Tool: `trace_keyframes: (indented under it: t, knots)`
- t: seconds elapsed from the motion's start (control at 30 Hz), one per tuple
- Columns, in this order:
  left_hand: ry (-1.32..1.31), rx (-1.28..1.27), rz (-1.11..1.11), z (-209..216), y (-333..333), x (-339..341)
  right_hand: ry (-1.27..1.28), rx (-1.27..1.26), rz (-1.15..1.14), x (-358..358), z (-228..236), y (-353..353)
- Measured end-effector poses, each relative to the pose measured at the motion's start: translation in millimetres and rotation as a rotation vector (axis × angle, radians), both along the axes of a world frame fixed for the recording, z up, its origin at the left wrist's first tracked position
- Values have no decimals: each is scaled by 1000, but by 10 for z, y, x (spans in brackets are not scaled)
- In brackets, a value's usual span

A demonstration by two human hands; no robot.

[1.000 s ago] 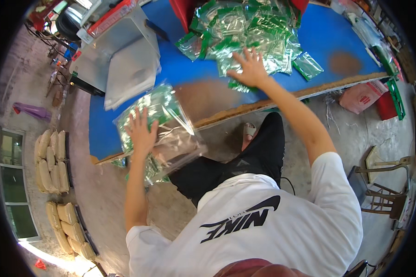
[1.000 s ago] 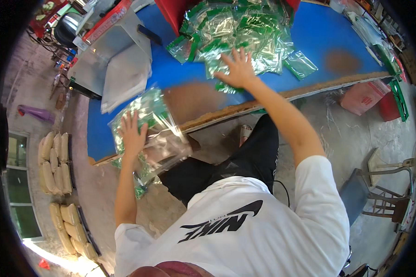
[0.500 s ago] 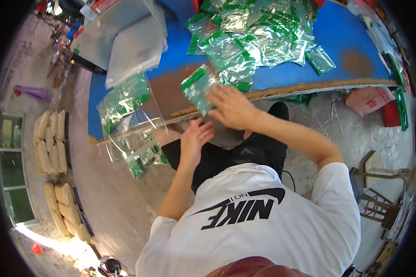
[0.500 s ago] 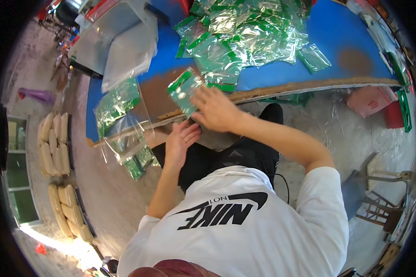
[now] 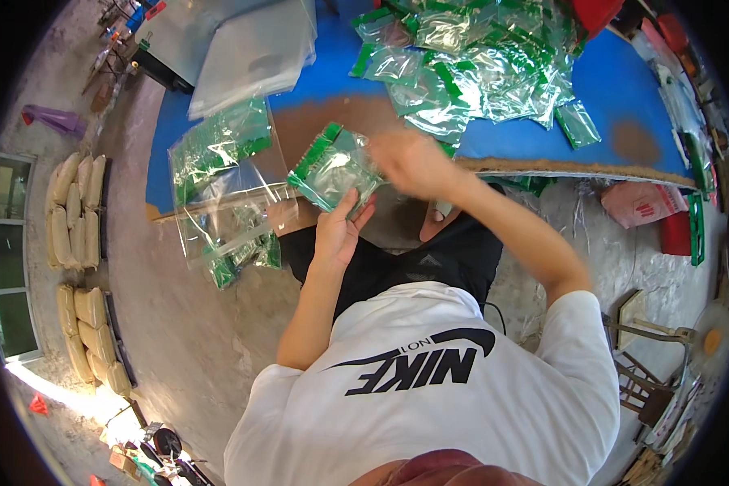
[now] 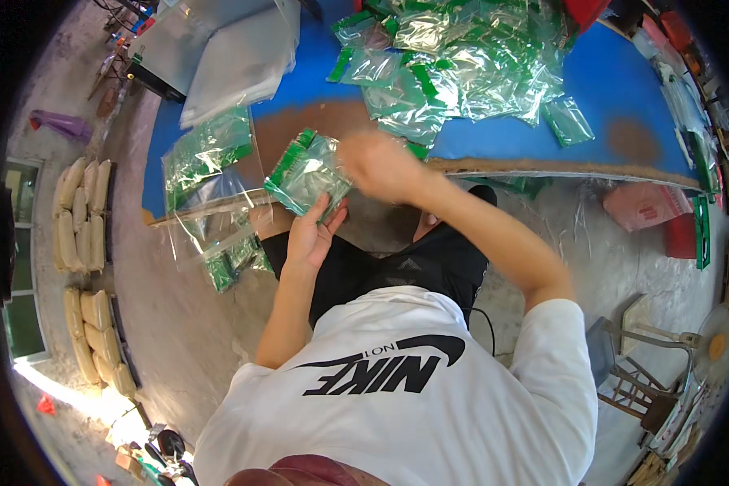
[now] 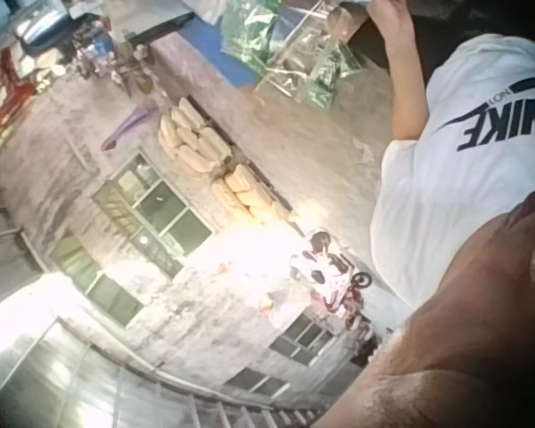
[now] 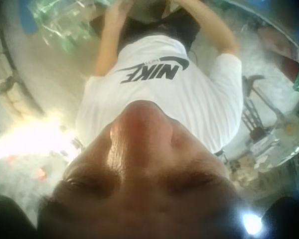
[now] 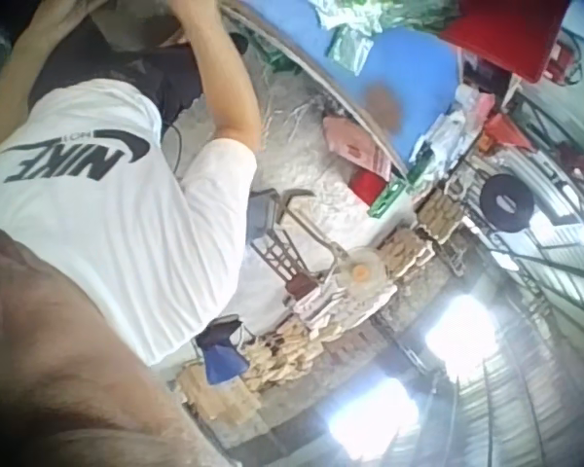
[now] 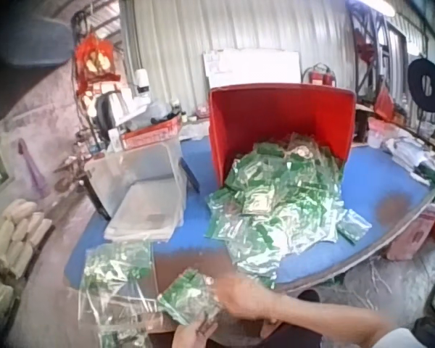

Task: Counting green foil packets and putting them into larger plastic bags.

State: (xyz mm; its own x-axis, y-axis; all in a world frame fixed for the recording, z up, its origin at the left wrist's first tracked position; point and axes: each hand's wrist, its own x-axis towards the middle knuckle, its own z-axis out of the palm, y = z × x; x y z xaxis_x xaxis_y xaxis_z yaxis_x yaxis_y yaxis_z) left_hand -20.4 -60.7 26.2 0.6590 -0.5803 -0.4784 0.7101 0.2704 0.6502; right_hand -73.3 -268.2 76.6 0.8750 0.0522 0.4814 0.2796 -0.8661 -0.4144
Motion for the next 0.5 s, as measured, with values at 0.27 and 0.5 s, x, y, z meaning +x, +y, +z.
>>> trace_keyframes:
  t: [0.27, 0.5]
  knots:
    - [-135, 104, 27, 16, 313, 120, -80, -211, -128, 83, -209, 113]
    - [-118, 101, -76, 6, 214, 144, 133, 85, -241, 779, -88, -373]
